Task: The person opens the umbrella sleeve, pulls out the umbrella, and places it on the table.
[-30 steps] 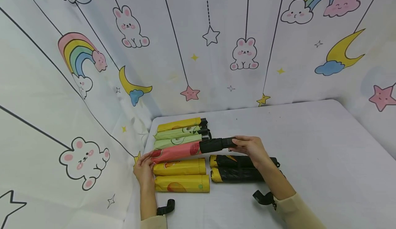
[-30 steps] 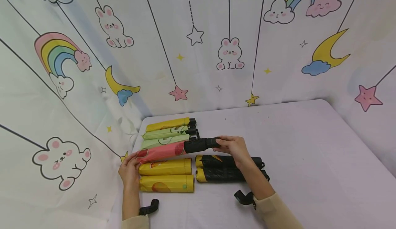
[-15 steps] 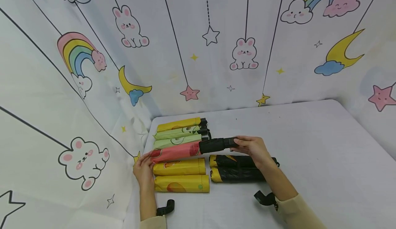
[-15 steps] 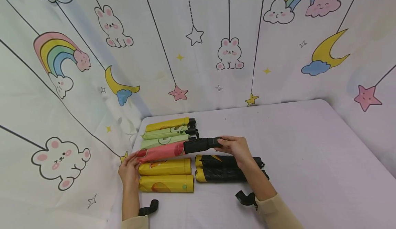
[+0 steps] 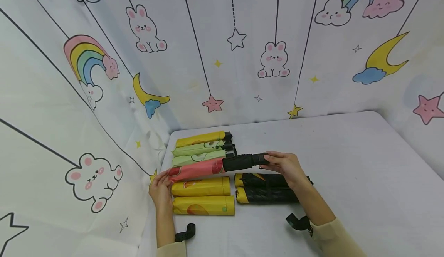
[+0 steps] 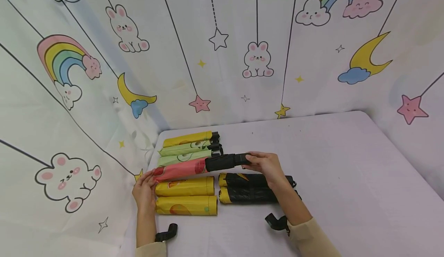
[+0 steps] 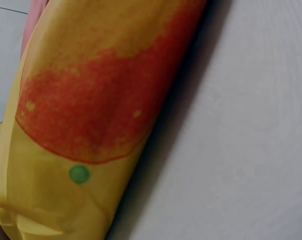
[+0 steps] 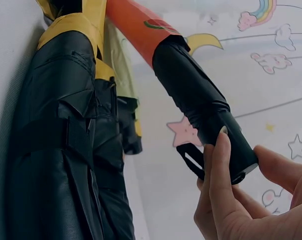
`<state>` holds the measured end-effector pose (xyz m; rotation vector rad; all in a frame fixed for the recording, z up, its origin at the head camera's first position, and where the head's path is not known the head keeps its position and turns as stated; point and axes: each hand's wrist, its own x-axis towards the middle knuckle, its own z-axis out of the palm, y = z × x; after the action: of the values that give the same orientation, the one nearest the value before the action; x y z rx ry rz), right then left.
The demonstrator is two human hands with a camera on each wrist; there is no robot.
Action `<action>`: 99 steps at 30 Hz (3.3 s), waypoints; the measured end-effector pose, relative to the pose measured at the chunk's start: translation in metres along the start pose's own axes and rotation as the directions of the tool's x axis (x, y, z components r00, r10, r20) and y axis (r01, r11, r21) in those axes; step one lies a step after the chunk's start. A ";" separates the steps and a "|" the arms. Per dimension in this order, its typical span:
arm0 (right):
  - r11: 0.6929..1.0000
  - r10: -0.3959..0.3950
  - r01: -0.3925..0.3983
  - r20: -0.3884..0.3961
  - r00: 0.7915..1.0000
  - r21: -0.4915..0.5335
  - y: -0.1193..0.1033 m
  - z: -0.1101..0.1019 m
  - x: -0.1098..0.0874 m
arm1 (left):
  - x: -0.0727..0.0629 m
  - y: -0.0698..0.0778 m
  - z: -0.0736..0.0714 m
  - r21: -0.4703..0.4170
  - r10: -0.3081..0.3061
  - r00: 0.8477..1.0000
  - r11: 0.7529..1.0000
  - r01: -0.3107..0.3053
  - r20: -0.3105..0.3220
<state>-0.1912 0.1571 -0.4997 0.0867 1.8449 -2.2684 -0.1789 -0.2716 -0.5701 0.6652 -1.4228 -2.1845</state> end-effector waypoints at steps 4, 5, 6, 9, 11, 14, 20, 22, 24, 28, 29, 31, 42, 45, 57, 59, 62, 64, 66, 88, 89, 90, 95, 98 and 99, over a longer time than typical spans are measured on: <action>1.000 0.001 -0.002 0.002 1.000 0.009 0.001 -0.002 0.000 | 0.000 0.000 0.001 0.000 0.004 1.000 1.000 -0.004 0.001; 1.000 0.002 -0.002 0.002 1.000 0.012 0.001 -0.003 0.000 | 0.000 0.000 0.002 0.002 0.006 1.000 1.000 -0.006 0.002; 1.000 0.001 -0.001 0.003 1.000 0.013 0.001 -0.003 0.000 | 0.000 0.000 0.002 0.008 0.008 1.000 1.000 -0.008 0.000; 1.000 -0.001 0.001 0.001 1.000 0.015 0.002 -0.004 0.000 | 0.000 0.000 0.002 0.011 0.014 1.000 1.000 -0.015 0.010; 1.000 -0.002 0.002 0.000 1.000 0.020 0.002 -0.005 -0.001 | 0.000 0.000 0.002 0.013 0.018 1.000 1.000 -0.019 0.016; 1.000 0.001 -0.001 -0.002 1.000 0.023 0.002 -0.008 -0.001 | 0.000 0.000 0.001 0.019 0.018 1.000 1.000 -0.018 0.011; 1.000 0.010 -0.009 -0.018 1.000 0.028 -0.001 -0.014 -0.003 | 0.001 0.000 -0.003 0.049 0.000 1.000 0.999 0.001 -0.016; 0.999 0.012 -0.012 -0.022 1.000 0.035 -0.001 -0.017 -0.003 | 0.001 0.000 -0.004 0.059 -0.002 1.000 0.998 0.004 -0.020; 0.999 0.016 -0.015 -0.024 1.000 0.040 -0.002 -0.019 -0.004 | 0.001 0.000 -0.004 0.060 0.001 1.000 0.998 0.000 -0.018; 0.998 0.027 -0.026 -0.026 0.999 0.050 -0.003 -0.022 -0.006 | 0.002 0.000 -0.003 0.056 0.003 1.000 0.998 -0.002 -0.020; 0.998 0.029 -0.028 -0.026 0.999 0.050 -0.003 -0.023 -0.006 | 0.002 0.000 -0.003 0.053 0.001 1.000 0.999 0.001 -0.025; 0.998 0.033 -0.032 -0.026 0.999 0.052 -0.004 -0.025 -0.007 | 0.002 0.000 -0.003 0.056 -0.004 1.000 0.998 0.006 -0.031; 0.995 0.031 -0.026 -0.045 0.999 0.098 -0.005 -0.038 -0.010 | 0.002 0.000 -0.004 0.062 -0.013 1.000 0.998 0.014 -0.007; 0.994 0.030 -0.025 -0.047 0.998 0.110 -0.004 -0.043 -0.011 | 0.003 0.000 -0.005 0.069 -0.012 1.000 0.998 0.013 -0.013; 0.990 0.036 -0.029 -0.053 0.998 0.137 0.000 -0.058 -0.013 | 0.003 -0.001 -0.005 0.060 0.004 1.000 0.998 -0.003 -0.021; 0.989 0.039 -0.030 -0.057 0.998 0.141 0.000 -0.060 -0.013 | 0.002 0.000 -0.005 0.066 0.008 1.000 0.998 -0.007 -0.018; 0.987 0.042 -0.032 -0.062 0.997 0.155 0.001 -0.063 -0.015 | 0.002 0.000 -0.005 0.069 0.008 1.000 0.998 -0.007 -0.018; 0.987 0.043 -0.033 -0.061 0.997 0.160 0.002 -0.065 -0.015 | 0.002 0.000 -0.006 0.079 0.005 1.000 0.997 -0.004 -0.018; 0.985 0.047 -0.037 -0.059 0.997 0.168 0.002 -0.067 -0.016 | 0.002 0.000 -0.006 0.087 0.000 1.000 0.996 0.002 -0.015; 0.980 0.002 -0.004 0.013 1.000 0.199 0.004 -0.107 -0.023 | 0.003 0.001 -0.011 0.107 -0.005 1.000 0.994 0.007 -0.018; 0.980 0.001 -0.004 0.015 1.000 0.197 0.004 -0.109 -0.024 | 0.003 0.000 -0.011 0.106 -0.004 1.000 0.994 0.005 -0.018; 0.981 -0.001 -0.002 0.018 1.000 0.194 0.004 -0.110 -0.024 | 0.003 0.000 -0.011 0.104 -0.002 1.000 0.995 0.004 -0.019; 0.980 -0.001 -0.003 0.021 1.000 0.197 0.006 -0.117 -0.026 | 0.003 -0.001 -0.011 0.096 0.008 1.000 0.995 -0.007 -0.019; 0.978 0.002 -0.007 0.024 1.000 0.206 0.008 -0.121 -0.026 | 0.003 -0.001 -0.011 0.085 0.013 1.000 0.996 -0.011 -0.016; 0.978 0.001 -0.006 0.027 1.000 0.210 0.008 -0.122 -0.027 | 0.003 -0.001 -0.011 0.085 0.014 1.000 0.996 -0.013 -0.013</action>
<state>-0.1747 0.2777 -0.5288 0.0919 1.5854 -2.4421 -0.1743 -0.2810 -0.5759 0.6969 -1.5154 -2.1153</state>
